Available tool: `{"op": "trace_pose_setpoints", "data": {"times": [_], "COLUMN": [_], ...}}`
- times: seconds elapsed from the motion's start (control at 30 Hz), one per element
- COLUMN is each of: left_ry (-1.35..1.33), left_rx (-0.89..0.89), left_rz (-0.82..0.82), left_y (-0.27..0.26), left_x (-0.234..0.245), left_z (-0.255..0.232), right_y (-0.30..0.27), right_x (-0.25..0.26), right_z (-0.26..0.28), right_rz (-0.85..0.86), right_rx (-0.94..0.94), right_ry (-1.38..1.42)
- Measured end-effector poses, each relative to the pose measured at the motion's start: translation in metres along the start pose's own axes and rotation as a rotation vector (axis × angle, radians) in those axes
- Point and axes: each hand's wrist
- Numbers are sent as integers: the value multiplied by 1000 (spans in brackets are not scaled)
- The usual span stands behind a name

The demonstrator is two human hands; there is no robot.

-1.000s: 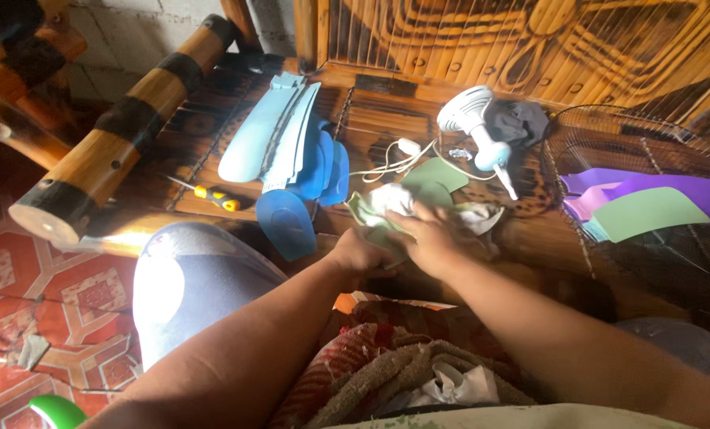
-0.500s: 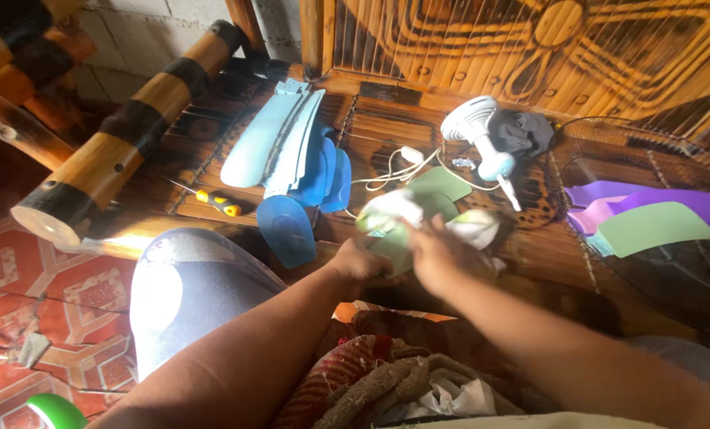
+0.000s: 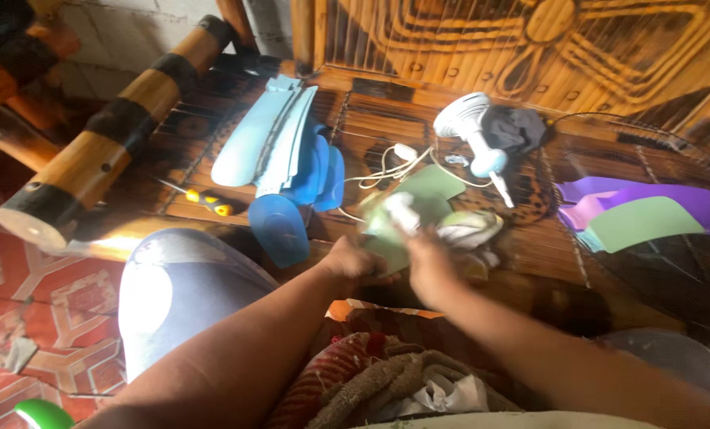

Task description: The person wipes several plastic fan blade guards with a cloth. They handle pink, purple, and green guards one at a time, wiping each surface and placing them aside on a bamboo bench.

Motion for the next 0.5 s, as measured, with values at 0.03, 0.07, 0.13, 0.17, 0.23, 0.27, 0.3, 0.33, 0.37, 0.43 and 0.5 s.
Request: {"op": "trace_pose_setpoints", "data": {"times": [0.03, 0.07, 0.13, 0.17, 0.23, 0.27, 0.3, 0.33, 0.37, 0.43, 0.5], "left_ry": [-8, -8, -9, -24, -56, -85, -114, -142, -161, -200, -228], "left_rx": [9, -6, -33, -66, -131, -164, -196, -229, -263, -332, -440], "left_rz": [-11, 2, 28, 57, 114, 145, 175, 208, 206, 202, 249], "left_y": [1, 0, -5, -9, -21, -28, -35, -41, -46, -53, -54], "left_x": [-1, 0, -1, -2, -3, -2, -1, -2, -4, -9, -18], "left_z": [0, -2, -5, -9, -17, -24, -31, -38, -44, -55, -63], "right_y": [-9, -15, -23, -18, 5, 18, 29, 42, 54, 66, 68], "right_x": [13, 24, 48, 61, 85, 102, 123, 139, 148, 157, 141], "right_z": [13, 28, 54, 62, 71, 71, 68, 67, 69, 75, 87], "right_rz": [77, 152, 254, 278, 109, -91, -192, -294, -337, -418, -382], "right_rx": [-14, -23, -233, -435, -553, -463, -325, -187, -90, 107, 304], "right_ry": [27, 60, 113, 133, 303, 450, 403, 352, 302, 201, 263]}}
Point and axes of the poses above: each hand's wrist, its own y-axis towards the middle knuckle, its own x-axis out of the back of the hand, z = x × y, and after that the axes turned 14 degrees about y, right-handed
